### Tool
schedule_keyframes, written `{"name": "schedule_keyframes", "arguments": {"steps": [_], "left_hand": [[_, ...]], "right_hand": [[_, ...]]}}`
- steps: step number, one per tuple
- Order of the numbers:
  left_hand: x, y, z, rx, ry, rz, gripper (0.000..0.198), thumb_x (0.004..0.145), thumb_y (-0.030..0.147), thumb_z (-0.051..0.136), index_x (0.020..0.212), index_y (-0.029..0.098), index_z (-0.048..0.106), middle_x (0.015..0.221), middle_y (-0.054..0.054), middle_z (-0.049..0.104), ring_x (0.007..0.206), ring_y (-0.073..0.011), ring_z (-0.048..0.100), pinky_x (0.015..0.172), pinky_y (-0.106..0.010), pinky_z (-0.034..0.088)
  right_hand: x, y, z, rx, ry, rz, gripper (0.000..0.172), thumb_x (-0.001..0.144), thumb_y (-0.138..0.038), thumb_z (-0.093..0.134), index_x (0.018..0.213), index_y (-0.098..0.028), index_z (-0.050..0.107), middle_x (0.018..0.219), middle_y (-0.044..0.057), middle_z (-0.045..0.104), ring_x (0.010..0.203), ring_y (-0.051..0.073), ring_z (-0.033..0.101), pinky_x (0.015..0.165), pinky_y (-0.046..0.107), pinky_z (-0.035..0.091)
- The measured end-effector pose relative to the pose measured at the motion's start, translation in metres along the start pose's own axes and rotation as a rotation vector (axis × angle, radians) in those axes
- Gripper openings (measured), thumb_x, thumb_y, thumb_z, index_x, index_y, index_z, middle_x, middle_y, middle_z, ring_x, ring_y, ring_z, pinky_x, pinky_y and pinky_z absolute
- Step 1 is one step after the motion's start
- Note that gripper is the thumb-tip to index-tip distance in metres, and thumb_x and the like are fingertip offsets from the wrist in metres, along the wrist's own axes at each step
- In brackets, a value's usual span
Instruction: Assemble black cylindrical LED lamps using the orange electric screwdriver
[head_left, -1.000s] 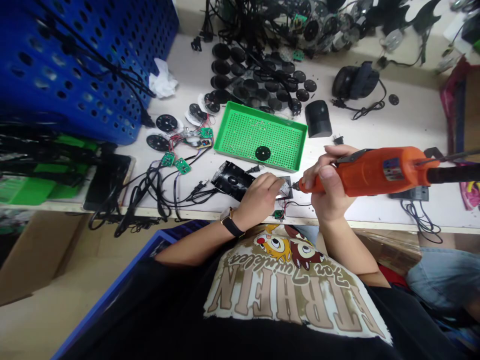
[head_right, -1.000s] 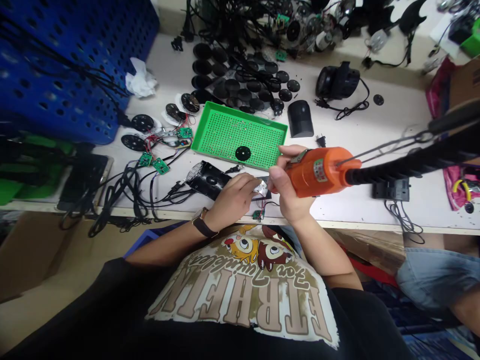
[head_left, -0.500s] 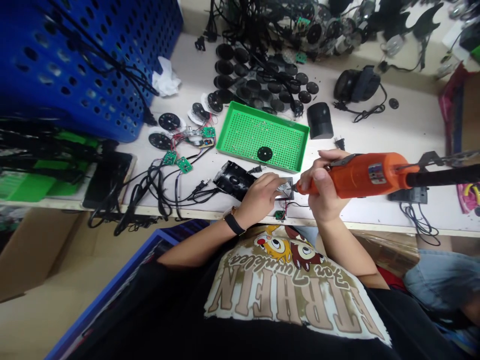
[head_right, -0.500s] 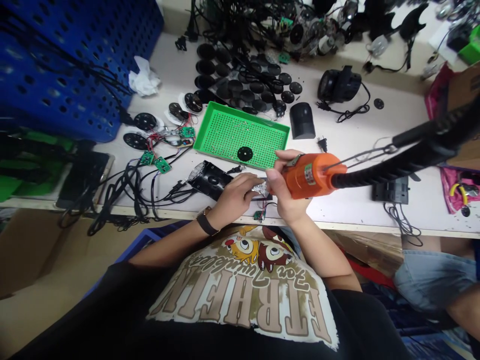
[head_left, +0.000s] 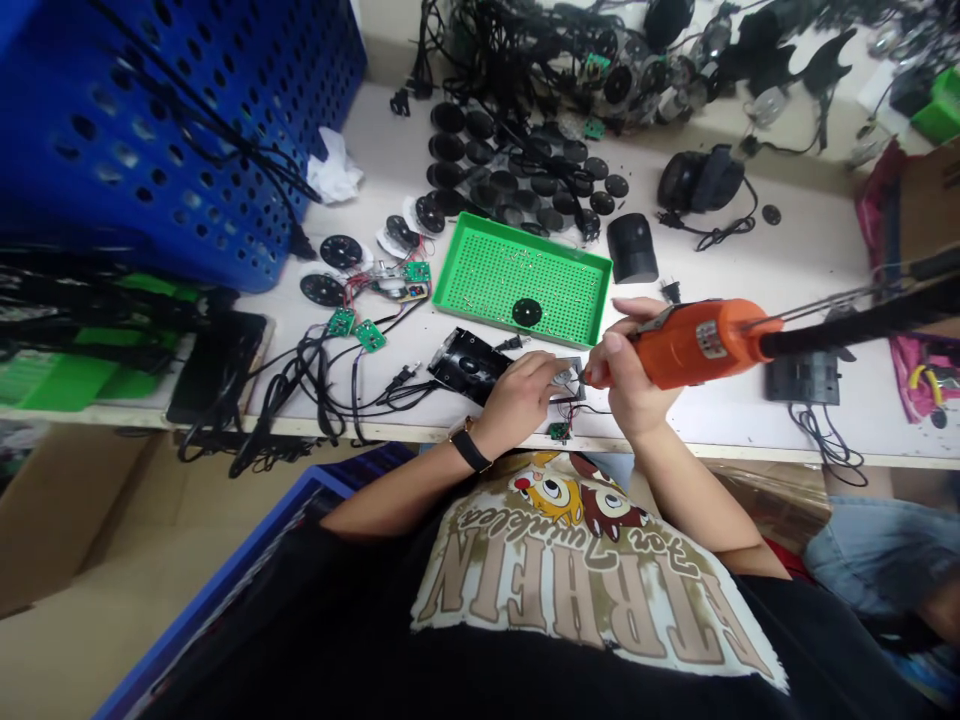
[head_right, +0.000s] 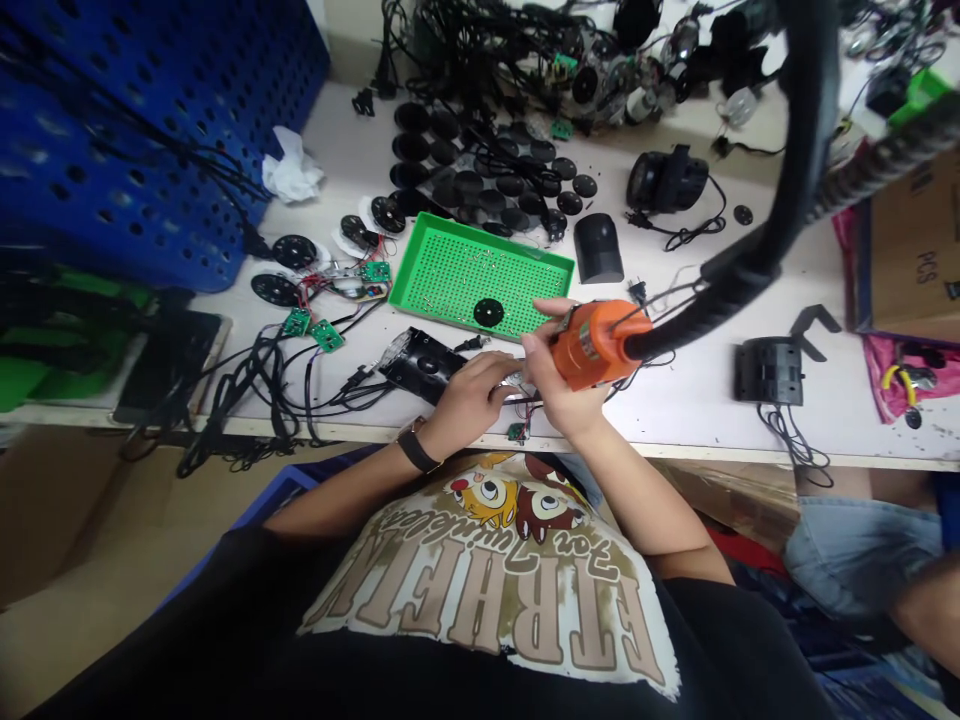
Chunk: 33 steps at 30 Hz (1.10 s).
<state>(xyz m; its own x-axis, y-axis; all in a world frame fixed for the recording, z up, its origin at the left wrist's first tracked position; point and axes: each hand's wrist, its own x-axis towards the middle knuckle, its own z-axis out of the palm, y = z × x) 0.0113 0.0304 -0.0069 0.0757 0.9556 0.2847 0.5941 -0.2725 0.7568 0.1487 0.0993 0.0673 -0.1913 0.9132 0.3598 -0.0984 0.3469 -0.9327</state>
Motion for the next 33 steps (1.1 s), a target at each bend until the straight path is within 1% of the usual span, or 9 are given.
{"name": "schedule_keyframes", "arguments": {"steps": [2,5,10,14,19,22,26,30,33], "left_hand": [[0.0002,-0.0002,0.0005,0.002,0.024,0.028,0.033,0.095,0.003,0.058,0.124,0.016,0.069,0.118,-0.011,0.074,0.116,-0.0245,0.069,0.107,-0.049,0.057],[0.0004,0.0001,0.0006,0.007,0.039,0.049,0.033,0.095,0.003,0.059,0.124,0.015,0.069,0.117,-0.012,0.074,0.114,-0.0245,0.070,0.107,-0.049,0.057],[0.0007,0.0017,-0.0009,0.016,0.019,0.025,0.034,0.095,0.003,0.059,0.124,0.017,0.069,0.117,-0.011,0.074,0.114,-0.0242,0.070,0.107,-0.049,0.057],[0.0010,0.0027,-0.0013,0.024,0.037,0.050,0.031,0.096,0.004,0.061,0.124,0.014,0.068,0.114,-0.012,0.074,0.111,-0.0246,0.070,0.103,-0.047,0.059],[0.0000,-0.0002,0.0017,0.023,0.066,0.071,0.036,0.093,0.000,0.060,0.124,0.016,0.068,0.117,-0.011,0.074,0.113,-0.0242,0.070,0.104,-0.047,0.059],[-0.0009,-0.0022,0.0033,0.020,0.072,0.072,0.037,0.092,0.000,0.062,0.125,0.017,0.067,0.117,-0.010,0.074,0.114,-0.0247,0.070,0.105,-0.048,0.059],[-0.0013,-0.0030,0.0034,0.016,0.076,0.073,0.040,0.091,-0.001,0.063,0.126,0.018,0.066,0.119,-0.010,0.074,0.115,-0.0251,0.070,0.105,-0.049,0.059],[-0.0006,-0.0018,0.0021,0.022,0.068,0.076,0.037,0.092,0.000,0.062,0.125,0.018,0.066,0.118,-0.011,0.074,0.115,-0.0252,0.071,0.105,-0.049,0.059],[-0.0002,-0.0008,0.0015,0.031,0.076,0.081,0.035,0.093,0.001,0.061,0.123,0.017,0.066,0.116,-0.011,0.074,0.113,-0.0249,0.071,0.103,-0.047,0.060]], "right_hand": [[0.0036,-0.0029,-0.0002,0.028,0.045,-0.021,0.036,0.091,-0.049,0.074,0.121,-0.033,0.063,0.075,-0.007,0.058,0.042,0.007,0.050,0.039,0.022,0.044],[0.0058,-0.0061,0.0001,0.069,0.084,-0.053,0.034,0.089,-0.046,0.076,0.119,-0.034,0.064,0.077,-0.007,0.059,0.041,0.006,0.050,0.037,0.022,0.042],[0.0059,-0.0099,0.0019,0.034,0.079,-0.081,0.037,0.091,-0.049,0.074,0.124,-0.034,0.064,0.071,-0.008,0.055,0.040,0.007,0.049,0.037,0.023,0.044],[0.0084,-0.0084,0.0030,0.083,0.061,-0.103,0.034,0.093,-0.042,0.075,0.125,-0.037,0.065,0.073,-0.008,0.056,0.041,0.006,0.051,0.038,0.022,0.044],[0.0075,-0.0032,0.0031,0.064,0.038,-0.103,0.026,0.096,-0.042,0.073,0.119,-0.034,0.066,0.072,-0.008,0.054,0.043,0.006,0.052,0.041,0.021,0.046],[0.0060,-0.0053,0.0031,0.039,0.039,-0.100,0.027,0.095,-0.044,0.073,0.118,-0.033,0.065,0.071,-0.008,0.053,0.043,0.006,0.051,0.042,0.023,0.048],[0.0054,-0.0097,0.0041,0.006,0.048,-0.086,0.026,0.095,-0.048,0.073,0.116,-0.033,0.066,0.068,-0.007,0.051,0.041,0.007,0.048,0.041,0.025,0.046],[0.0047,-0.0094,0.0052,0.031,0.054,-0.086,0.023,0.095,-0.043,0.073,0.114,-0.033,0.067,0.068,-0.008,0.054,0.042,0.008,0.050,0.042,0.026,0.046],[0.0038,-0.0079,0.0049,0.012,0.057,-0.094,0.021,0.096,-0.042,0.072,0.113,-0.030,0.067,0.067,-0.008,0.053,0.042,0.008,0.050,0.043,0.026,0.047]]}}
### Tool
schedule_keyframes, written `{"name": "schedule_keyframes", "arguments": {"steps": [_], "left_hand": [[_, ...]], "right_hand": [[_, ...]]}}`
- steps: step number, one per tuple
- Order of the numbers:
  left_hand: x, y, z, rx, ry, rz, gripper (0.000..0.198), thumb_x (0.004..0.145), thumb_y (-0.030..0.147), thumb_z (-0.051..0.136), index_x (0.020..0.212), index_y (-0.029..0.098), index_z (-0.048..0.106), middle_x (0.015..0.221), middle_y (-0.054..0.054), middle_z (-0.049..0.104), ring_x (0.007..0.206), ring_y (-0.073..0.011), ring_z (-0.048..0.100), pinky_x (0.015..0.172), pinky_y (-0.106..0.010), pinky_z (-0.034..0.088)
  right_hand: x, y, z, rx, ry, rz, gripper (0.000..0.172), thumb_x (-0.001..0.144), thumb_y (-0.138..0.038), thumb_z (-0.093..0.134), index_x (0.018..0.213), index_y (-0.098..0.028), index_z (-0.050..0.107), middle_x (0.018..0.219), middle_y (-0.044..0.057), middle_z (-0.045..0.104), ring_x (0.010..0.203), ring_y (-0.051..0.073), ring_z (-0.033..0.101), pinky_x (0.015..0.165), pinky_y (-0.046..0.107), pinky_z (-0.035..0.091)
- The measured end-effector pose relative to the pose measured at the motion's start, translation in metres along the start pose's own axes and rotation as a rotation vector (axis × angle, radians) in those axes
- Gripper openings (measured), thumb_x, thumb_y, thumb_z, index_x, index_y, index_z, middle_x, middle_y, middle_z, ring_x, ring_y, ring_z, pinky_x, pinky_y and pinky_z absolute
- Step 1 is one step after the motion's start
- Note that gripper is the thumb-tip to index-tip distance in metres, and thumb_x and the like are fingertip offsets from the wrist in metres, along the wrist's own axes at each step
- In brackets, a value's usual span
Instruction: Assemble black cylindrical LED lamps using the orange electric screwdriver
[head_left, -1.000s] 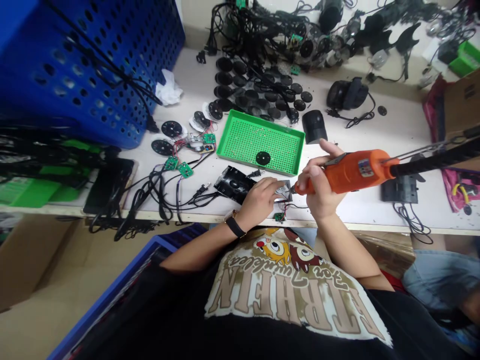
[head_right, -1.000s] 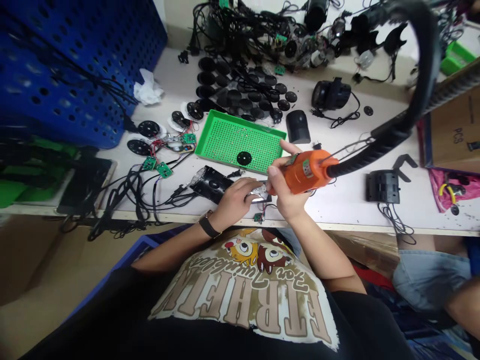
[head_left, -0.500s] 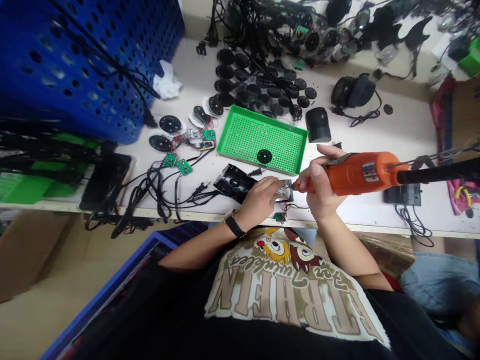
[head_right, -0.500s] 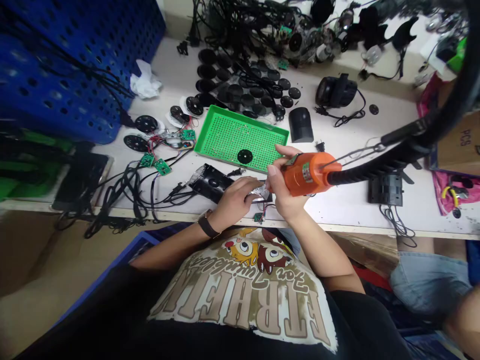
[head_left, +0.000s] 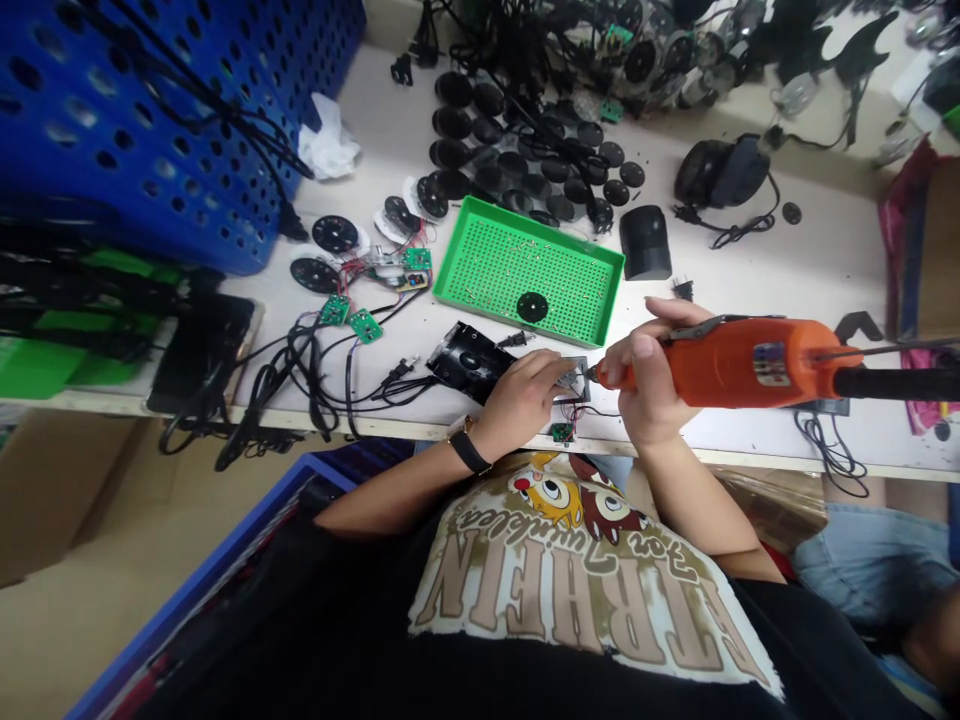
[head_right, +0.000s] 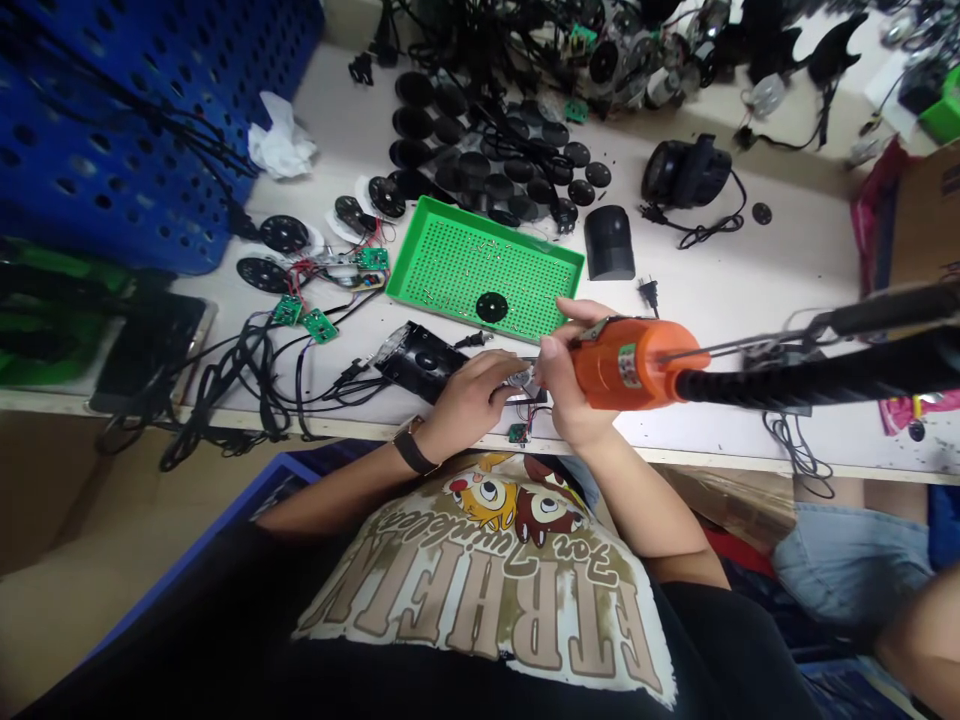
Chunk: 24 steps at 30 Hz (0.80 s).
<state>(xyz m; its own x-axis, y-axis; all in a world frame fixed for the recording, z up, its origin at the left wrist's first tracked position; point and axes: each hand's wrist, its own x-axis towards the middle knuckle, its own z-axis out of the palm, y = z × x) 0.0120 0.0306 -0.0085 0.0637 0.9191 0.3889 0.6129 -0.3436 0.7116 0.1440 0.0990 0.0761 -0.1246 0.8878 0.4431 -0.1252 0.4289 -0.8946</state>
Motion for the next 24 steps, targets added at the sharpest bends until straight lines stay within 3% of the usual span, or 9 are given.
{"name": "schedule_keyframes", "arguments": {"steps": [14,21,24], "left_hand": [[-0.001,-0.001,0.000,-0.030,-0.041,-0.046,0.033,0.094,0.004,0.060,0.123,0.018,0.067,0.118,-0.010,0.075,0.115,-0.0248,0.071,0.103,-0.046,0.059],[0.003,0.004,-0.003,-0.051,-0.033,-0.095,0.032,0.093,0.004,0.065,0.122,0.016,0.065,0.115,-0.010,0.076,0.111,-0.0253,0.072,0.100,-0.044,0.060],[0.002,0.002,-0.002,-0.051,-0.018,-0.099,0.032,0.092,0.006,0.069,0.123,0.014,0.063,0.115,-0.010,0.077,0.111,-0.0259,0.073,0.099,-0.043,0.060]], "right_hand": [[-0.007,0.005,-0.001,-0.090,-0.063,-0.005,0.027,0.098,-0.040,0.069,0.123,-0.032,0.064,0.065,-0.009,0.052,0.045,0.009,0.051,0.046,0.027,0.048],[0.004,-0.005,0.001,-0.090,-0.048,-0.060,0.039,0.097,-0.047,0.069,0.134,-0.041,0.059,0.104,-0.002,0.068,0.047,0.006,0.053,0.041,0.025,0.047],[0.007,-0.012,0.005,-0.055,0.003,-0.090,0.041,0.095,-0.049,0.071,0.134,-0.041,0.061,0.100,-0.002,0.069,0.044,0.007,0.051,0.039,0.026,0.046]]}}
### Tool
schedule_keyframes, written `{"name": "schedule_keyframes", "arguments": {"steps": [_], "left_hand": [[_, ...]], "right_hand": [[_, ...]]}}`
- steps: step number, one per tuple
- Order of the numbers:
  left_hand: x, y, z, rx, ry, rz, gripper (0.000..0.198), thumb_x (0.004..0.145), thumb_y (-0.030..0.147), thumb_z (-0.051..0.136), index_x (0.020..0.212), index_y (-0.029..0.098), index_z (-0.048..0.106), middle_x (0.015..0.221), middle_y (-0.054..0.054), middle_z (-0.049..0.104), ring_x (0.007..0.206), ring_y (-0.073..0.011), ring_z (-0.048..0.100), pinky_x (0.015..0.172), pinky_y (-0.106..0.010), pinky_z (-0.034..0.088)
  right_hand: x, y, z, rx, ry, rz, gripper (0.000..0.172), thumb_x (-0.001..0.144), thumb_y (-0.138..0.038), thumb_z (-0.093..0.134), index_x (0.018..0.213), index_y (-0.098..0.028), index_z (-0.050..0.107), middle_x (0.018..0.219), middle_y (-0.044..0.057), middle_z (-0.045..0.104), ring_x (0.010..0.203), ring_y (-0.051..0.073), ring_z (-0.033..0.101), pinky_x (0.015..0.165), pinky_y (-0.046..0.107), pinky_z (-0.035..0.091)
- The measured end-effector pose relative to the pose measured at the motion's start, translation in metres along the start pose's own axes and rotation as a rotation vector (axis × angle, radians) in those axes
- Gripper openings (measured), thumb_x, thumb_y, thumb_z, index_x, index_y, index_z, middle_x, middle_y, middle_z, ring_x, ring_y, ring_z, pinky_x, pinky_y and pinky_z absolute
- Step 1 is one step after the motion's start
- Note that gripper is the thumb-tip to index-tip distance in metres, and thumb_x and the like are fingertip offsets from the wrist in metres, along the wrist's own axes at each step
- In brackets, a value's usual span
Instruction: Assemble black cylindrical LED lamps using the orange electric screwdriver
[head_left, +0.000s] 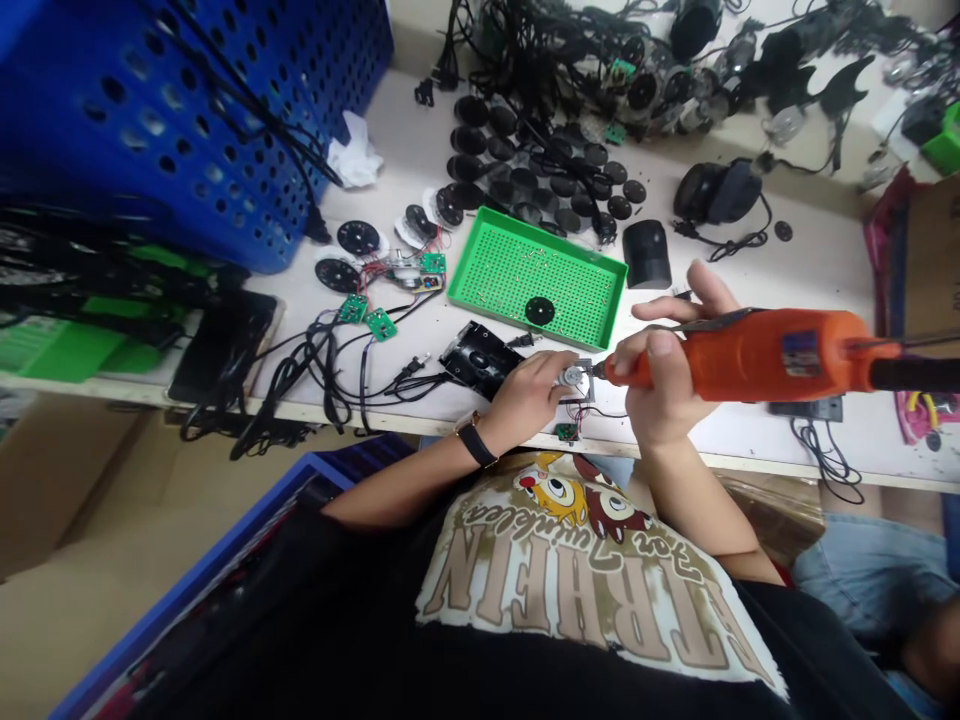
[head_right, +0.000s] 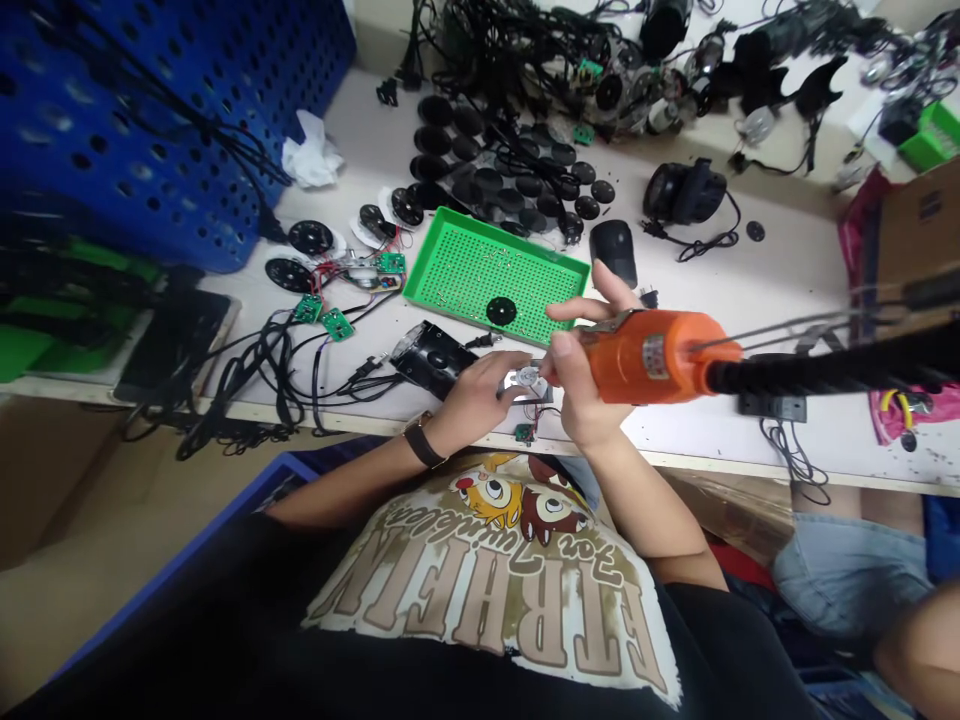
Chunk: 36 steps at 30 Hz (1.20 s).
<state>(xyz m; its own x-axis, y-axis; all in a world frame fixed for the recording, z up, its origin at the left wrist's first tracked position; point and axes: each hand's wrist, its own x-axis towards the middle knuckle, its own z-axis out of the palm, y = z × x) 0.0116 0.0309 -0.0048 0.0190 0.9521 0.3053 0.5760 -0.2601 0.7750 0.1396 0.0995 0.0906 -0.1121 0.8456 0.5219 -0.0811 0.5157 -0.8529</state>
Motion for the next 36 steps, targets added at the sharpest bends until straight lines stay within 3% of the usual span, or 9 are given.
{"name": "schedule_keyframes", "arguments": {"steps": [6,10,14,21,28,36], "left_hand": [[0.000,0.000,0.000,-0.019,-0.031,-0.066,0.034,0.093,0.005,0.062,0.126,0.017,0.061,0.121,-0.011,0.075,0.116,-0.0254,0.071,0.103,-0.045,0.059],[0.000,0.001,0.000,-0.030,-0.017,-0.059,0.036,0.092,0.004,0.059,0.126,0.014,0.060,0.119,-0.013,0.075,0.114,-0.0271,0.072,0.100,-0.045,0.060],[-0.001,0.000,0.001,-0.032,-0.010,-0.047,0.034,0.094,0.005,0.057,0.126,0.015,0.060,0.120,-0.013,0.075,0.116,-0.0276,0.072,0.100,-0.045,0.059],[0.000,0.001,-0.001,-0.048,-0.035,-0.052,0.032,0.093,0.004,0.056,0.121,0.017,0.061,0.117,-0.011,0.076,0.114,-0.0264,0.072,0.098,-0.043,0.059],[0.000,0.000,-0.001,-0.068,-0.049,-0.064,0.033,0.092,0.004,0.057,0.122,0.016,0.062,0.120,-0.012,0.075,0.117,-0.0266,0.071,0.101,-0.044,0.058],[-0.002,-0.003,0.002,-0.069,-0.025,-0.041,0.032,0.094,0.006,0.056,0.123,0.016,0.060,0.122,-0.013,0.075,0.119,-0.0262,0.071,0.101,-0.044,0.059]], "right_hand": [[-0.005,-0.001,0.014,0.119,-0.056,0.050,0.035,0.095,-0.046,0.071,0.125,-0.032,0.064,0.086,-0.004,0.066,0.045,0.006,0.052,0.044,0.023,0.050],[-0.014,0.006,0.019,0.100,-0.119,0.126,0.039,0.094,-0.051,0.070,0.126,-0.032,0.060,0.076,-0.006,0.061,0.044,0.008,0.051,0.043,0.024,0.049],[-0.018,0.008,0.018,0.153,-0.121,0.177,0.038,0.093,-0.045,0.073,0.125,-0.031,0.059,0.072,-0.007,0.059,0.043,0.009,0.050,0.041,0.025,0.046],[-0.020,0.006,0.018,0.055,-0.147,0.166,0.040,0.094,-0.053,0.069,0.126,-0.031,0.057,0.067,-0.008,0.054,0.043,0.009,0.052,0.043,0.025,0.048],[-0.025,0.011,0.014,0.116,-0.172,0.116,0.029,0.097,-0.041,0.068,0.123,-0.028,0.063,0.067,-0.008,0.056,0.045,0.010,0.056,0.044,0.025,0.049],[-0.028,0.015,0.014,0.088,-0.141,0.094,0.026,0.097,-0.041,0.069,0.120,-0.030,0.064,0.064,-0.009,0.056,0.043,0.009,0.053,0.045,0.025,0.048]]}}
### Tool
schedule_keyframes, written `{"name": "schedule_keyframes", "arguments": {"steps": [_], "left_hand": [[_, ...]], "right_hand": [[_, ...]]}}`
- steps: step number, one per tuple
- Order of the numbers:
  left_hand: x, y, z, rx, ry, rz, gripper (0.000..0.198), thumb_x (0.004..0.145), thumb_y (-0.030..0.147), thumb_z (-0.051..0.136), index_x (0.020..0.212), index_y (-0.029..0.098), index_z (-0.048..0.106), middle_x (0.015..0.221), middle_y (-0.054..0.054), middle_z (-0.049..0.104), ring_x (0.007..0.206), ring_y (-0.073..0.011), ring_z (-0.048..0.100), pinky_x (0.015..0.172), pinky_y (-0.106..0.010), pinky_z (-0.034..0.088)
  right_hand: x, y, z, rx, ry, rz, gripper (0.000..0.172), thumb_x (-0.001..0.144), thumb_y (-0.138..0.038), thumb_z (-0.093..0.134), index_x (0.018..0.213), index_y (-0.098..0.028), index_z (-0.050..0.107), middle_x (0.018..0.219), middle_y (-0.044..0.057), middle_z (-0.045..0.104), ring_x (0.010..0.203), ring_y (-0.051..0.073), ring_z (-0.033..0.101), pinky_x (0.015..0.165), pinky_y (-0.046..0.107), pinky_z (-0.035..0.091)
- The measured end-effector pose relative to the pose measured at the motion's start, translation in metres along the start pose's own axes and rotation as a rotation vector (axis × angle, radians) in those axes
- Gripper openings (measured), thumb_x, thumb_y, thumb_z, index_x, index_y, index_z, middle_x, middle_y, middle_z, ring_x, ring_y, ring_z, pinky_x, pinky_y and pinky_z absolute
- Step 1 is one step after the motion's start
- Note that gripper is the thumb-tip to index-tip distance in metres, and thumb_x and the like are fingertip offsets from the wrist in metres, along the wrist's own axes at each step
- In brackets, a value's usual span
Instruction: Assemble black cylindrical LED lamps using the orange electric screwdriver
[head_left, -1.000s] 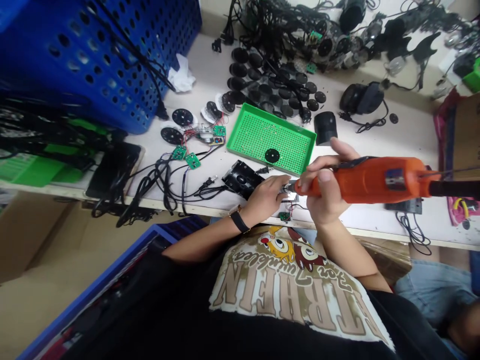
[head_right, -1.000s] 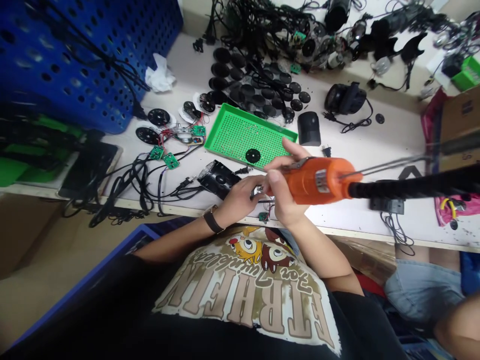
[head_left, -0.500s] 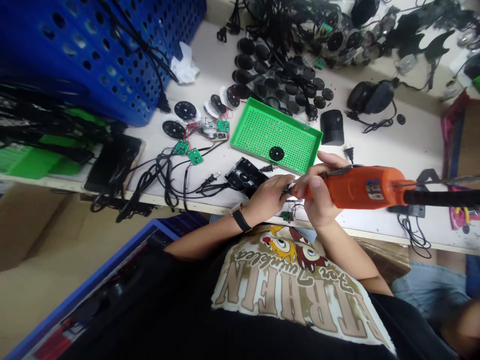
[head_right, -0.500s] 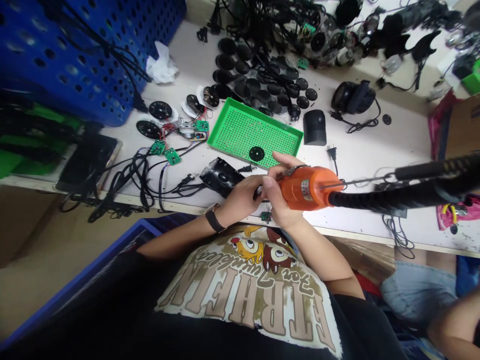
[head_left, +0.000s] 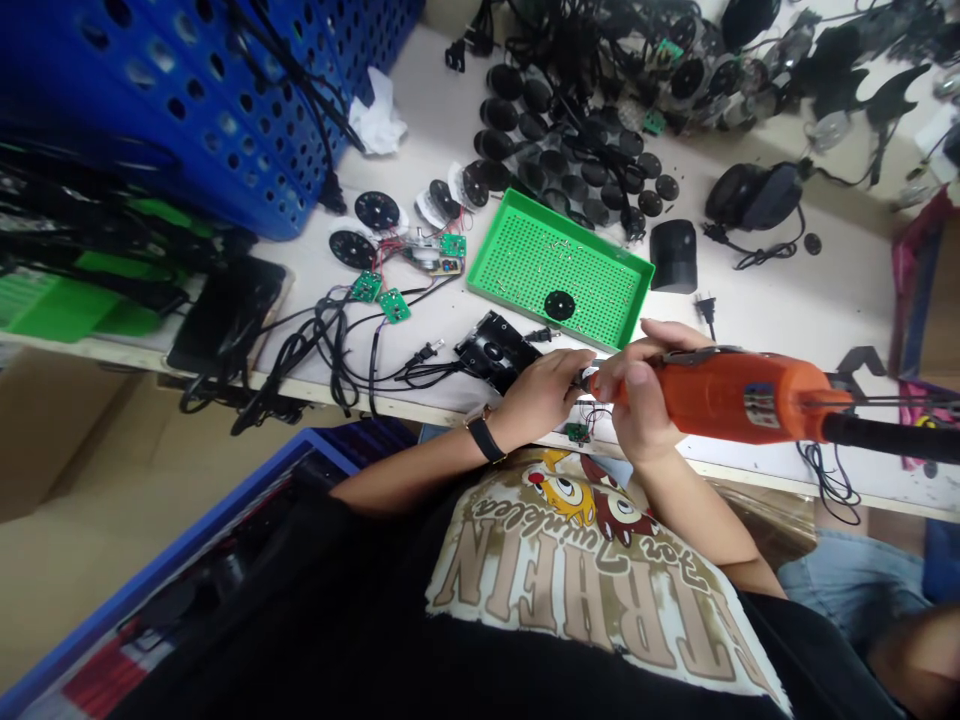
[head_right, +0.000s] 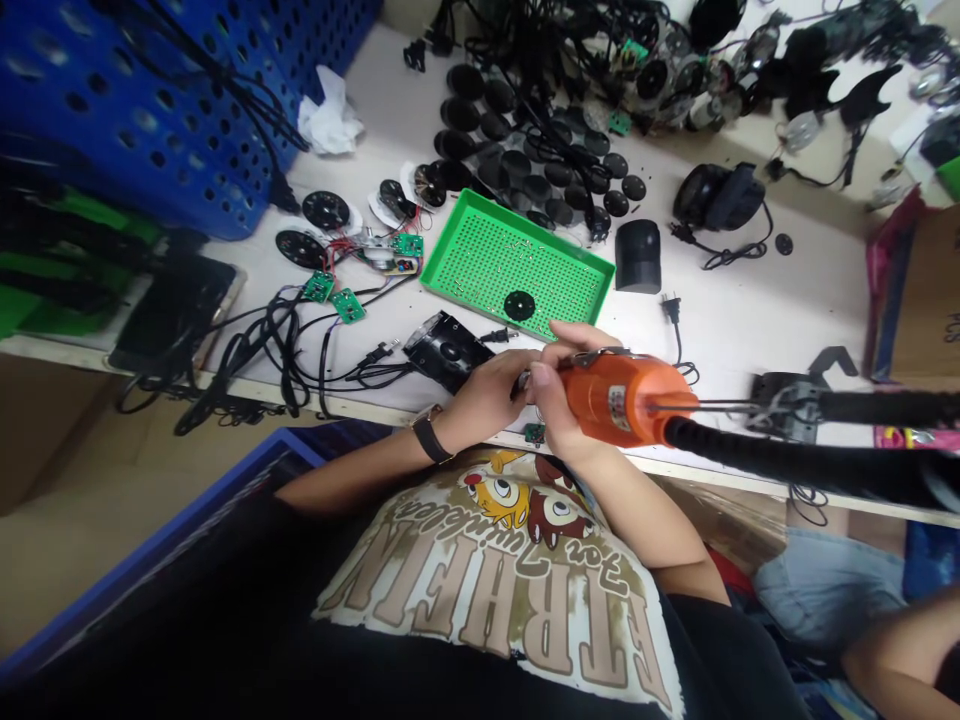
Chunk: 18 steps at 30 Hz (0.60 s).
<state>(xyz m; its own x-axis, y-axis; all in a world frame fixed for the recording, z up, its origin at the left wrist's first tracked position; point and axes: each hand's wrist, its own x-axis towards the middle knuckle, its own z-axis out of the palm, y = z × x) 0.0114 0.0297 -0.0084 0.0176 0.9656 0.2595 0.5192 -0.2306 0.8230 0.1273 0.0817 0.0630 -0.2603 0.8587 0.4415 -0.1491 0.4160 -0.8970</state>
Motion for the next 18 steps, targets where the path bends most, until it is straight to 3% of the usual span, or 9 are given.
{"name": "schedule_keyframes", "arguments": {"steps": [4,9,13,18], "left_hand": [[0.000,-0.005,0.003,-0.009,-0.006,0.024,0.036,0.093,0.005,0.056,0.125,0.019,0.060,0.123,-0.011,0.075,0.120,-0.0261,0.071,0.104,-0.047,0.058],[0.001,-0.004,0.003,0.030,0.012,0.010,0.031,0.094,0.007,0.057,0.122,0.018,0.061,0.114,-0.011,0.076,0.111,-0.0264,0.073,0.096,-0.044,0.060],[0.001,-0.001,0.002,0.046,0.027,0.006,0.025,0.096,0.009,0.060,0.119,0.016,0.062,0.110,-0.011,0.076,0.106,-0.0251,0.073,0.093,-0.041,0.060],[0.000,-0.001,0.003,0.041,0.030,-0.007,0.022,0.097,0.011,0.061,0.118,0.017,0.063,0.112,-0.010,0.076,0.108,-0.0248,0.072,0.095,-0.042,0.059]], "right_hand": [[-0.003,0.006,0.000,-0.064,0.001,-0.004,0.026,0.095,-0.043,0.070,0.117,-0.031,0.066,0.064,-0.009,0.055,0.045,0.010,0.055,0.050,0.027,0.054],[0.002,-0.002,0.000,-0.031,-0.076,0.008,0.043,0.093,-0.039,0.071,0.135,-0.035,0.060,0.073,-0.007,0.060,0.048,0.010,0.056,0.051,0.027,0.056],[0.010,-0.010,0.005,0.014,0.024,-0.015,0.052,0.094,-0.042,0.070,0.143,-0.036,0.054,0.080,-0.006,0.062,0.044,0.008,0.050,0.044,0.024,0.050],[0.012,-0.009,0.008,-0.017,0.074,0.016,0.053,0.091,-0.052,0.072,0.138,-0.032,0.056,0.077,-0.005,0.059,0.042,0.008,0.049,0.042,0.026,0.048]]}}
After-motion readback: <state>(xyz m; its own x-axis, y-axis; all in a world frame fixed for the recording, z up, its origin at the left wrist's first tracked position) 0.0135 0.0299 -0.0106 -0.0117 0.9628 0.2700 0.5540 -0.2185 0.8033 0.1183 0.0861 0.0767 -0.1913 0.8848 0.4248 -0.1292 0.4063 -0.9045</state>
